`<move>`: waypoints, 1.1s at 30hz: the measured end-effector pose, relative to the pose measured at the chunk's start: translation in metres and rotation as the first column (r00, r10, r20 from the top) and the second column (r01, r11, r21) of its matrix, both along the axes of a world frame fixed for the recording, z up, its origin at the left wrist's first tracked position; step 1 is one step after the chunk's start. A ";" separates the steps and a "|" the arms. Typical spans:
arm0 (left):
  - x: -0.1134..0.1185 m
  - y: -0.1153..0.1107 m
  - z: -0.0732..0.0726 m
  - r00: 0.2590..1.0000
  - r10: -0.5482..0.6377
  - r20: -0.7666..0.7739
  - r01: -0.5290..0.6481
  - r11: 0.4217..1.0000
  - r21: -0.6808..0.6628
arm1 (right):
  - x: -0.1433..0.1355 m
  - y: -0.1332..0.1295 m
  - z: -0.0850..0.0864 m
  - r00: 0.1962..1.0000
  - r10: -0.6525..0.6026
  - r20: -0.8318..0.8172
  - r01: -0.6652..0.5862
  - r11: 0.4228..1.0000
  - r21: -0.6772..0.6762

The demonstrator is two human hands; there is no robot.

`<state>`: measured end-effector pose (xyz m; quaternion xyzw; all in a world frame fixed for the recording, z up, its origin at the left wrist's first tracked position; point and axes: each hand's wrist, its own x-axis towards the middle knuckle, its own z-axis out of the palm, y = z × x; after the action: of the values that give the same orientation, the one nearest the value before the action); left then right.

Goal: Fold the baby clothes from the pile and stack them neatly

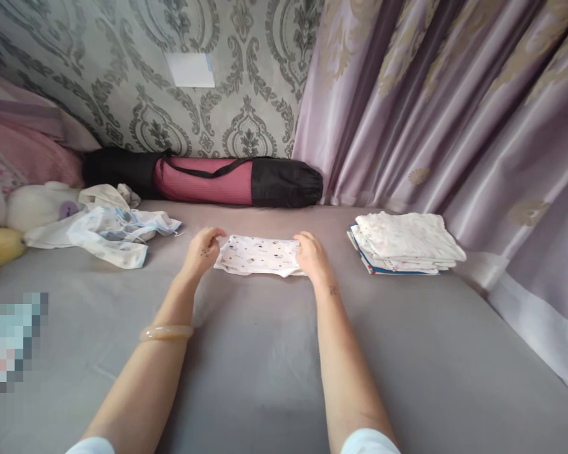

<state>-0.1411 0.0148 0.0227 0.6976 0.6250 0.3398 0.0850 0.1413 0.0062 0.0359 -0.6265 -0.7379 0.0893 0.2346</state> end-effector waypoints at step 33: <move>0.022 0.005 -0.026 0.938 0.346 0.018 -0.316 0.876 -0.365 | 0.008 0.008 -0.025 0.922 -0.384 -0.041 0.367 0.904 -0.218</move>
<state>-0.1195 0.0200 -0.0031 0.5385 0.7822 0.2589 0.1762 0.1494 0.0141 0.0112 -0.7734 -0.5799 0.1444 0.2115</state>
